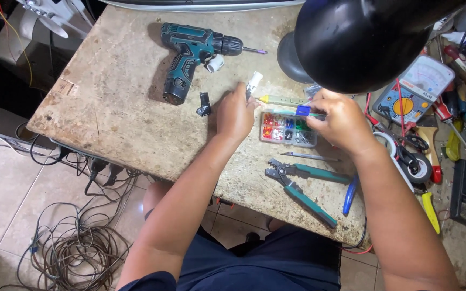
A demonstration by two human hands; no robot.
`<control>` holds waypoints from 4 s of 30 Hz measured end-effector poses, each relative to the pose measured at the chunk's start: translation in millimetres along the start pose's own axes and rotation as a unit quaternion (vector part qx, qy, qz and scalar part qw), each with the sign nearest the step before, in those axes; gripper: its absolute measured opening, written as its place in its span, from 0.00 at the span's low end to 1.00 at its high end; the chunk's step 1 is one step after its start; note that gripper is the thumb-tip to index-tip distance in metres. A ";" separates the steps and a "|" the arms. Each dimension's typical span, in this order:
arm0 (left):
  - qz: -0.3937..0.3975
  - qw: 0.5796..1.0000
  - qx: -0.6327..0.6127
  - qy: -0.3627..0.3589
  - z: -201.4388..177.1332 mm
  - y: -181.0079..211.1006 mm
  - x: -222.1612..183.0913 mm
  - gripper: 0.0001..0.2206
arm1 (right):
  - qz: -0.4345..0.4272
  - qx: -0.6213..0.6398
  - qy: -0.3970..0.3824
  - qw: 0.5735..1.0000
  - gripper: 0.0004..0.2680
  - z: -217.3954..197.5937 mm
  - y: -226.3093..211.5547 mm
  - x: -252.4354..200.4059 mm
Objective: Insulating wire connections by selecting and applying small plastic sleeves or connectors from a storage box at a repair bench.
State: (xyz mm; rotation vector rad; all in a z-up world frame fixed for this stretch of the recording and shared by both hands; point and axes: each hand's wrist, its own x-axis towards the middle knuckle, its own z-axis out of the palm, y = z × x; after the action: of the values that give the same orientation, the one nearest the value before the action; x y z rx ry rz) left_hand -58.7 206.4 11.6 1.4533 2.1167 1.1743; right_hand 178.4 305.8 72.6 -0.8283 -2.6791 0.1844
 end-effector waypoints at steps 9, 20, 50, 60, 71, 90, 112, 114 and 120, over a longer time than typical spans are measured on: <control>0.001 0.997 -0.077 0.010 9.8 -16.4 -12.7 0.16 | 0.222 0.076 -0.106 0.966 0.15 -52.0 -36.0 43.1; 0.050 0.991 -0.045 -0.112 -24.6 17.1 -23.2 0.25 | 0.266 0.106 0.025 0.958 0.21 -34.2 -19.3 34.2; 0.002 0.976 -0.212 -0.052 6.5 3.5 1.2 0.11 | 0.173 -0.016 0.106 0.979 0.05 20.2 49.5 -45.7; 0.004 0.974 -0.228 0.021 2.6 4.3 -3.9 0.12 | 0.169 0.090 0.072 0.979 0.08 6.3 -31.8 -56.6; -0.060 0.979 -0.196 0.007 0.1 8.1 1.5 0.10 | 0.191 0.138 0.096 0.967 0.09 20.6 -34.1 -69.0; -0.089 0.920 -0.379 -0.046 -4.9 6.3 -3.3 0.10 | 0.176 0.211 0.156 0.949 0.14 23.9 -40.4 -69.0; -0.063 0.922 -0.379 -0.046 5.8 -8.5 -2.7 0.14 | 0.098 0.125 0.076 0.984 0.09 -2.8 -31.5 -36.9; -0.050 0.920 -0.387 -0.047 9.4 -11.6 -2.4 0.14 | 0.097 0.102 0.065 0.988 0.05 7.5 -23.3 -37.3; -0.037 0.921 -0.385 -0.041 9.2 -11.3 -1.0 0.14 | 0.118 0.108 0.074 0.984 0.05 6.6 -21.3 -41.3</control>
State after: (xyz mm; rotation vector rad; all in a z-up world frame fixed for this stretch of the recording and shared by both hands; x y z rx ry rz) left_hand -59.3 208.0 -3.0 1.0090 1.3641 1.6209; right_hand 196.9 264.7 59.9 -1.0441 -2.3676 0.4422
